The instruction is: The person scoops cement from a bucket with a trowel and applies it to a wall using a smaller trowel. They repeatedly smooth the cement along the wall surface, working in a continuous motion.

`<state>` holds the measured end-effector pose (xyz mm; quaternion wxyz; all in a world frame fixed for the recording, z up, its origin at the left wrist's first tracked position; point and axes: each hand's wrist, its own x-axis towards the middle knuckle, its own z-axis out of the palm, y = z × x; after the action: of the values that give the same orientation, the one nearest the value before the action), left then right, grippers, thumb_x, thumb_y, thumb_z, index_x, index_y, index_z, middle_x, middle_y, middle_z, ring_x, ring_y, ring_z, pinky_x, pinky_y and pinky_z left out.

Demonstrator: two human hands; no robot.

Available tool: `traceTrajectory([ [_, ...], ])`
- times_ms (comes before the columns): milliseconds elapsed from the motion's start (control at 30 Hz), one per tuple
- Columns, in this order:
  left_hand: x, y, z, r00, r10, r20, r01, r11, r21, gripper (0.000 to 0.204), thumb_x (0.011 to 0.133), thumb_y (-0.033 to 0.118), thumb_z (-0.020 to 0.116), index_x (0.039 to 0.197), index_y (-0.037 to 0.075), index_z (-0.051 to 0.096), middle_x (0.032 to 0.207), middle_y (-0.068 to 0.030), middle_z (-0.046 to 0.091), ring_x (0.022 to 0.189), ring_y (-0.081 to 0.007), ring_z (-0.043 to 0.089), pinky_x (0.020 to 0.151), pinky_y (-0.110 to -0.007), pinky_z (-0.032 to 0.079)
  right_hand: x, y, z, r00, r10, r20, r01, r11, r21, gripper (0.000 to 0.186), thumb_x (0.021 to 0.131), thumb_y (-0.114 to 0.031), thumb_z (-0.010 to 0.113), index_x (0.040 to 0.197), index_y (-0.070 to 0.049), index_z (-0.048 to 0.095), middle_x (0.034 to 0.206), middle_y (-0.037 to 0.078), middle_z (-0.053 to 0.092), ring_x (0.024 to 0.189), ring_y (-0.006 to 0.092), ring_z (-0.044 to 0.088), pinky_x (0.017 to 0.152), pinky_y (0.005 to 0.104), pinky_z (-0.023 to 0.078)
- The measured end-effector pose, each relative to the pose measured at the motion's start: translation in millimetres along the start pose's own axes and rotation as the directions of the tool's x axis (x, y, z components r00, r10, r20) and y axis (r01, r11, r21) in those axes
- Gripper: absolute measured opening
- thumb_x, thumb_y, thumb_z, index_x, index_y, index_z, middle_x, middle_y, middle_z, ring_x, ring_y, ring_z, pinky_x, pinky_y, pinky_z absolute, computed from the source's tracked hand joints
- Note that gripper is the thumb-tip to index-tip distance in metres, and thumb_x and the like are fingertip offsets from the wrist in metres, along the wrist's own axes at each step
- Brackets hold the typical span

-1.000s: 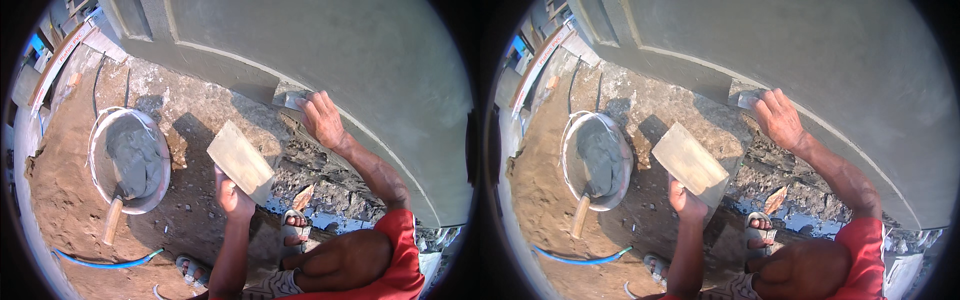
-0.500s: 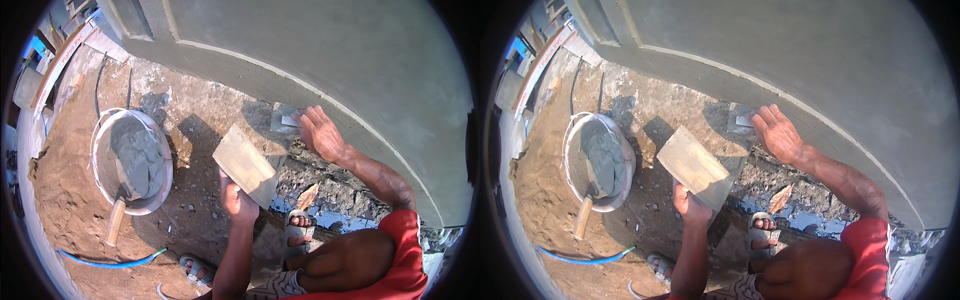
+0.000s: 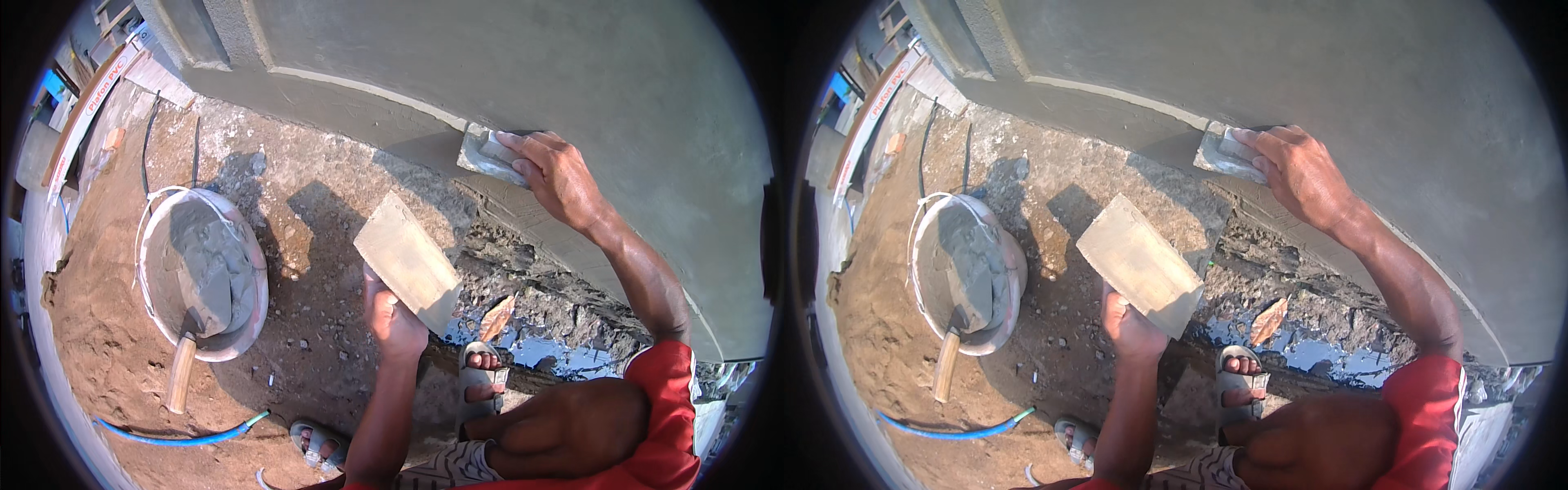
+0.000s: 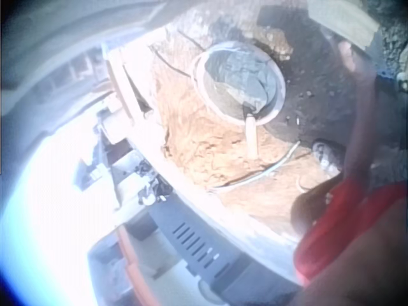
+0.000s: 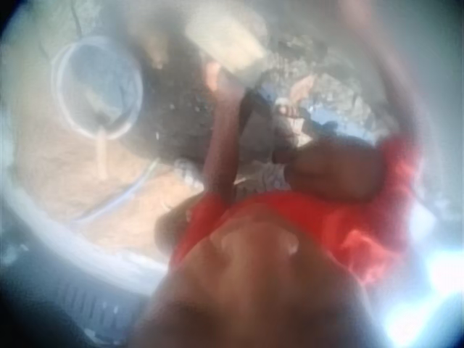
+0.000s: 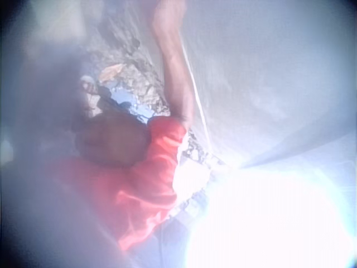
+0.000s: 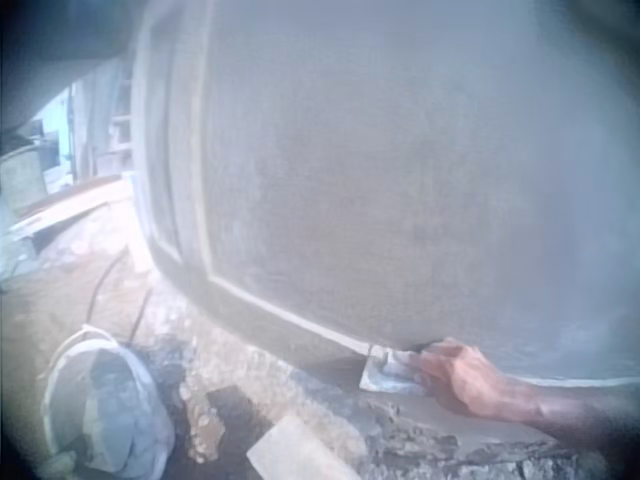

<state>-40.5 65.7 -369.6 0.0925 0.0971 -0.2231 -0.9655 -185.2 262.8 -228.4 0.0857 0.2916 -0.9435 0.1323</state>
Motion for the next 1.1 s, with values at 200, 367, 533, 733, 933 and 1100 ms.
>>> traceTrajectory([
  [200, 2, 4, 2, 0.999, -0.019, -0.029, 0.019, 1.000, 0.022, 0.058, 0.080, 0.015, 0.040, 0.137, 0.002, 0.037, 0.126, -0.0128, 0.051, 0.115, -0.0231, 0.052, 0.097, -0.037, 0.043, -77, 12, -50, 0.962, 0.270, 0.039, -0.272, 0.959, 0.083, 0.038, 0.084, 0.001, 0.061, 0.122, -0.004, 0.062, 0.098, 0.015, 0.068, 0.090, 0.0282, 0.065, 0.079, 0.0396, 0.053],
  [367, 2, 6, -8, 0.999, -0.024, -0.031, 0.023, 1.000, -0.012, 0.056, 0.081, 0.015, 0.041, 0.136, 0.003, 0.038, 0.125, -0.0132, 0.051, 0.114, -0.0233, 0.053, 0.096, -0.038, 0.044, -33, -17, -41, 0.981, 0.195, 0.010, -0.192, 0.953, 0.236, 0.037, 0.084, 0.001, 0.061, 0.121, -0.004, 0.063, 0.099, 0.015, 0.069, 0.085, 0.0243, 0.068, 0.076, 0.0356, 0.053],
  [533, -4, 10, 2, 0.999, -0.018, -0.026, 0.017, 1.000, -0.009, 0.055, 0.081, 0.015, 0.041, 0.136, 0.004, 0.038, 0.124, -0.0131, 0.052, 0.113, -0.0231, 0.054, 0.096, -0.038, 0.044, 55, -38, -3, 1.000, -0.031, 0.006, 0.028, 0.973, 0.230, 0.037, 0.087, -0.002, 0.059, 0.124, -0.004, 0.060, 0.105, 0.017, 0.068, 0.088, 0.0303, 0.069, 0.080, 0.0400, 0.055],
  [733, -11, 16, -7, 0.994, 0.000, -0.112, 0.002, 1.000, 0.019, 0.056, 0.081, 0.011, 0.039, 0.136, 0.004, 0.038, 0.126, -0.0122, 0.052, 0.113, -0.0220, 0.054, 0.096, -0.036, 0.044, 117, -48, 30, 0.990, -0.137, 0.029, 0.135, 0.990, 0.048, 0.036, 0.089, -0.003, 0.056, 0.125, -0.005, 0.060, 0.106, 0.017, 0.068, 0.093, 0.0316, 0.068, 0.087, 0.0422, 0.055],
  [933, -3, 18, 9, 0.993, 0.019, -0.121, -0.021, 1.000, -0.019, 0.060, 0.078, 0.009, 0.039, 0.137, 0.001, 0.037, 0.125, -0.0133, 0.053, 0.114, -0.0221, 0.053, 0.099, -0.037, 0.042, 69, -39, 9, 0.992, 0.040, 0.124, -0.042, 0.999, 0.014, 0.039, 0.087, -0.002, 0.057, 0.127, -0.006, 0.060, 0.104, 0.017, 0.069, 0.087, 0.0280, 0.068, 0.083, 0.0375, 0.054],
  [1100, 0, 13, -1, 0.998, 0.014, -0.062, -0.013, 1.000, 0.021, 0.062, 0.076, 0.010, 0.040, 0.137, 0.000, 0.037, 0.126, -0.0140, 0.052, 0.115, -0.0219, 0.052, 0.101, -0.036, 0.040, -31, 7, -31, 0.948, 0.282, 0.146, -0.295, 0.952, 0.079, 0.042, 0.085, 0.003, 0.059, 0.126, -0.004, 0.060, 0.104, 0.016, 0.069, 0.086, 0.0202, 0.067, 0.079, 0.0336, 0.055],
])
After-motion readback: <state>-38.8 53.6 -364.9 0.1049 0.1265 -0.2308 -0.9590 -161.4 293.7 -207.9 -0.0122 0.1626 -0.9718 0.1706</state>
